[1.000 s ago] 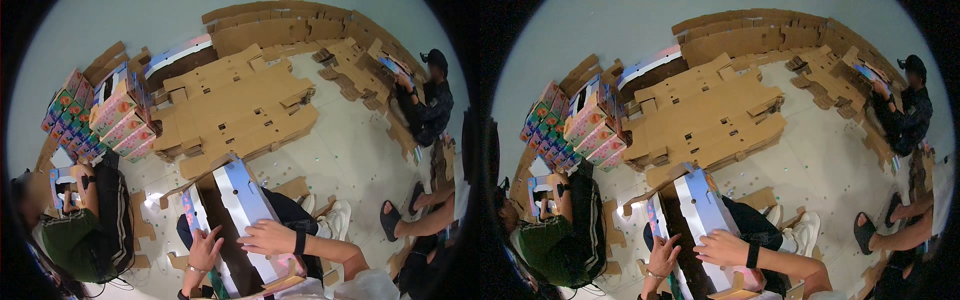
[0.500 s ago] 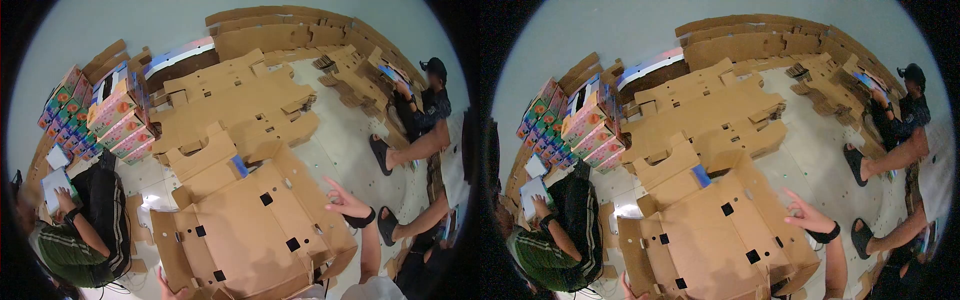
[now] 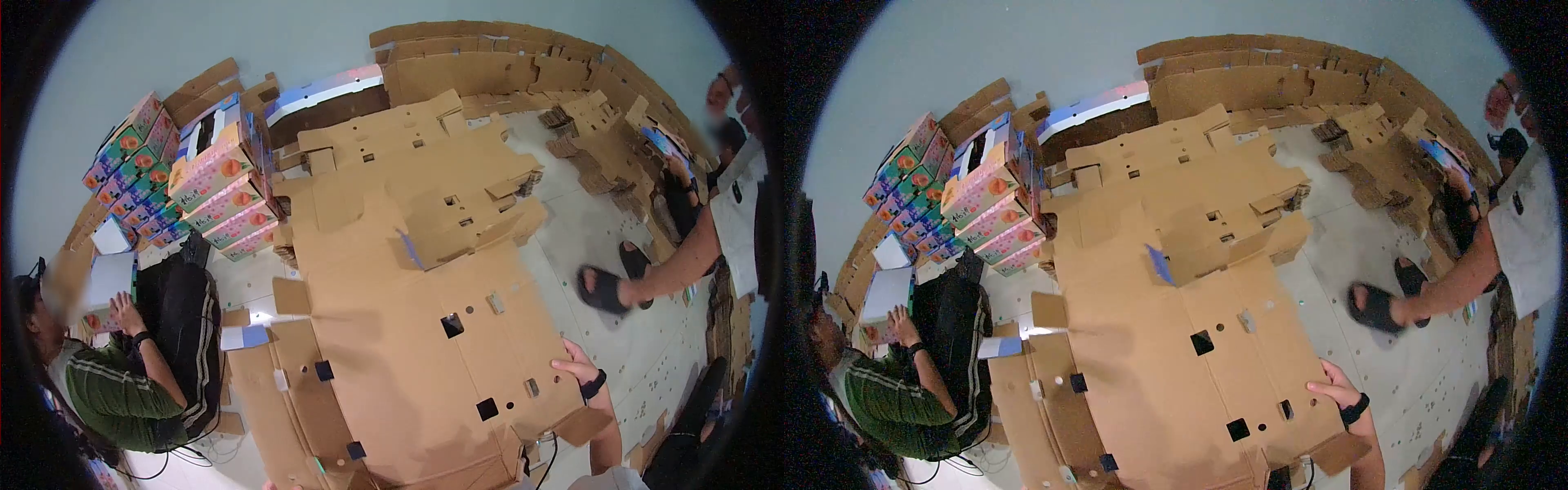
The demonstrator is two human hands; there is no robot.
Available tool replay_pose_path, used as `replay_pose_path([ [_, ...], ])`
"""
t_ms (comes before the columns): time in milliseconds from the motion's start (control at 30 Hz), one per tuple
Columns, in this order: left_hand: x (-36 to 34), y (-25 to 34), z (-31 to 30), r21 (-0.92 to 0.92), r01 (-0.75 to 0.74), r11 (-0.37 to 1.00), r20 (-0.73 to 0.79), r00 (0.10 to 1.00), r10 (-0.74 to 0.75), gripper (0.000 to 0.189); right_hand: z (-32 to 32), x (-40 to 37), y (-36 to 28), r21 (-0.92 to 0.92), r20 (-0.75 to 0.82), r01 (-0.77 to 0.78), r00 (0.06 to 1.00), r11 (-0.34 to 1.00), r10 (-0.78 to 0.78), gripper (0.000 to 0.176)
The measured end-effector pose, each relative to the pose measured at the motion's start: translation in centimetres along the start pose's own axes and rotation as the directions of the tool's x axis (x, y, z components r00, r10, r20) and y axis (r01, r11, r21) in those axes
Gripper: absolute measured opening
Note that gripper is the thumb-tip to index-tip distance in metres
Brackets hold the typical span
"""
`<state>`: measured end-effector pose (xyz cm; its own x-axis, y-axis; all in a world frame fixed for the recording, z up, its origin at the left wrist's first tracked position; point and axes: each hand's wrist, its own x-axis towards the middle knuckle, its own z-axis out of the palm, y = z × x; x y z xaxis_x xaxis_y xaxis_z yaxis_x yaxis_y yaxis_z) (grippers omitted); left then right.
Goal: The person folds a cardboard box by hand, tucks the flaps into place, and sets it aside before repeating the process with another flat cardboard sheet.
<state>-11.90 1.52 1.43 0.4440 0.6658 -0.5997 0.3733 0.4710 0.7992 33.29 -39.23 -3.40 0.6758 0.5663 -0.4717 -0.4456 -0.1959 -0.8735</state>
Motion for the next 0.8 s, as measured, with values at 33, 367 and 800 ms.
replay_pose_path([
  [33, 0.5, 0.8, -0.3, -0.004, -0.005, 1.000, 0.002, 1.000, 0.005, 0.027, -0.7, 0.1, 0.6, 0.045, -0.022, 0.033, 0.999, 0.998, -0.032, 0.054],
  [367, 12.1, 36.6, 11.0, 0.394, -0.889, 0.234, 0.341, 0.378, 0.861, 0.067, 2.6, 11.3, -2.1, 0.363, -0.498, 0.564, 0.790, 0.742, -0.357, 0.048],
  [800, 14.8, 5.4, 15.5, 0.481, -0.812, 0.331, 0.513, 0.567, 0.645, 0.056, 20.0, 34.1, 2.6, 0.548, -0.253, 0.190, 0.966, 0.814, -0.055, 0.035],
])
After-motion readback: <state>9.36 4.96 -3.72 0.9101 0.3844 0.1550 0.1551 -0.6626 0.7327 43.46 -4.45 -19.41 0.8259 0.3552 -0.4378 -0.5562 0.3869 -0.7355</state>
